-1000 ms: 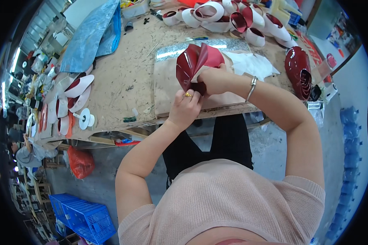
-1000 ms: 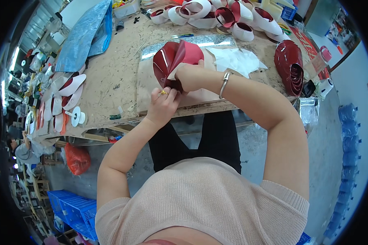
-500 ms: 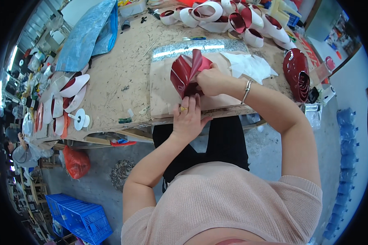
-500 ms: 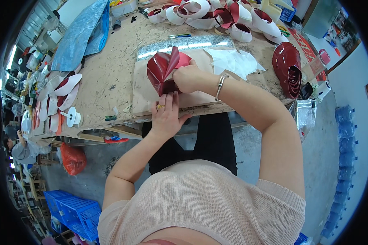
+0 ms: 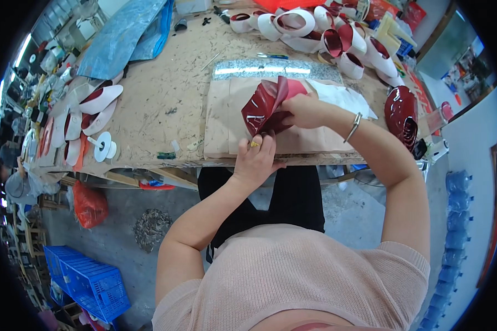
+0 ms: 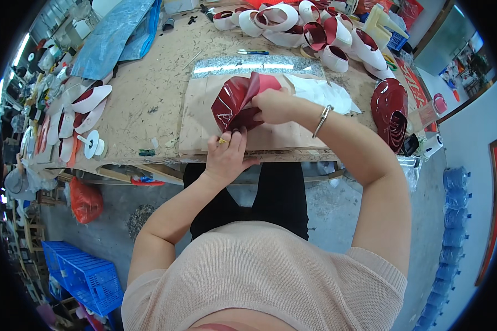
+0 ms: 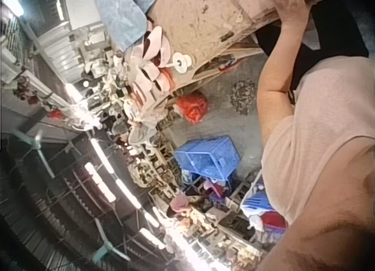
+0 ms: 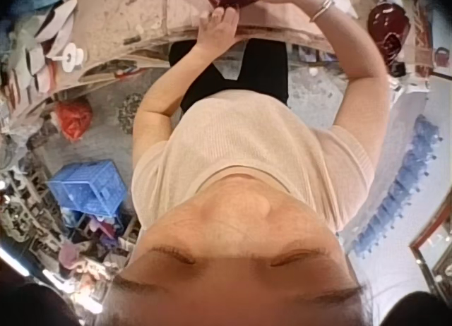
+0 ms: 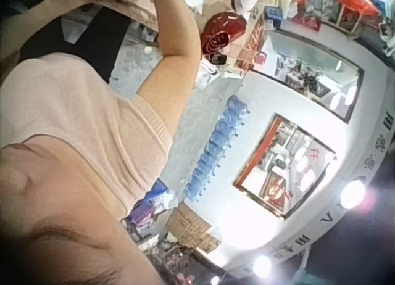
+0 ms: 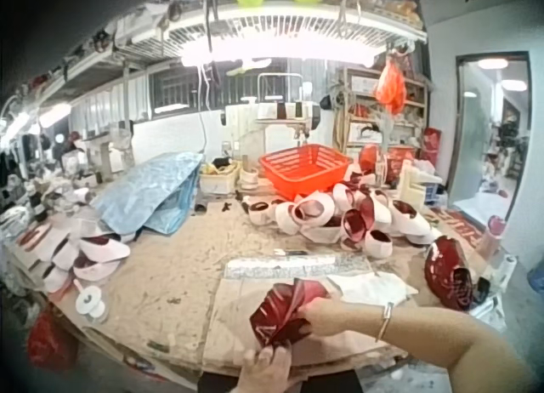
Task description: The recorder is assembling components of shoes by applying adhesive and lining to the uppers on a workbench.
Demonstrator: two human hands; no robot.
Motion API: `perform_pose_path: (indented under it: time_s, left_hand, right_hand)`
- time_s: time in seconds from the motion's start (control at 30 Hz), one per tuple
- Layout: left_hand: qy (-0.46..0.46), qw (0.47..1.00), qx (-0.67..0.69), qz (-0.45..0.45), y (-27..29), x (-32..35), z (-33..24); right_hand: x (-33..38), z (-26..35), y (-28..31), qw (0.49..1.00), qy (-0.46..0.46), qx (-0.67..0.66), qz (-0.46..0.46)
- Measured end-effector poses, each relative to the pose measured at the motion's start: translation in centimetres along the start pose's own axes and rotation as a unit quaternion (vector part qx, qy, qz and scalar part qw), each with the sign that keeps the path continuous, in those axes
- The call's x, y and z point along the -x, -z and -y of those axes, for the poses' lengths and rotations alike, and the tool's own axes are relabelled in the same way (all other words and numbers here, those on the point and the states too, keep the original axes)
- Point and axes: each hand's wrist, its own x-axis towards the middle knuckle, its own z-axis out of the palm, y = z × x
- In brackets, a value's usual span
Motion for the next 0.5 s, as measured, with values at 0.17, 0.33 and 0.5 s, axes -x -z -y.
perform_pose_path:
  time_s: [0.17, 0.33, 0.5]
  left_hand:
    - [0.031, 0.999, 0.033, 0.016, -0.2, -0.6, -0.8]
    - [0.040, 0.997, -0.014, 0.070, 0.9, -1.4, -2.7]
    - [-0.017, 0.988, -0.118, 0.096, -0.6, -1.9, -3.4]
  right_hand:
    - [0.0, 0.8, -0.9, 0.998, -0.007, 0.046, -0.034]
    - [0.1, 0.6, -1.7, 0.998, -0.022, 0.046, -0.035]
    - [0.1, 0.6, -1.3, 0.999, -0.019, -0.003, -0.040]
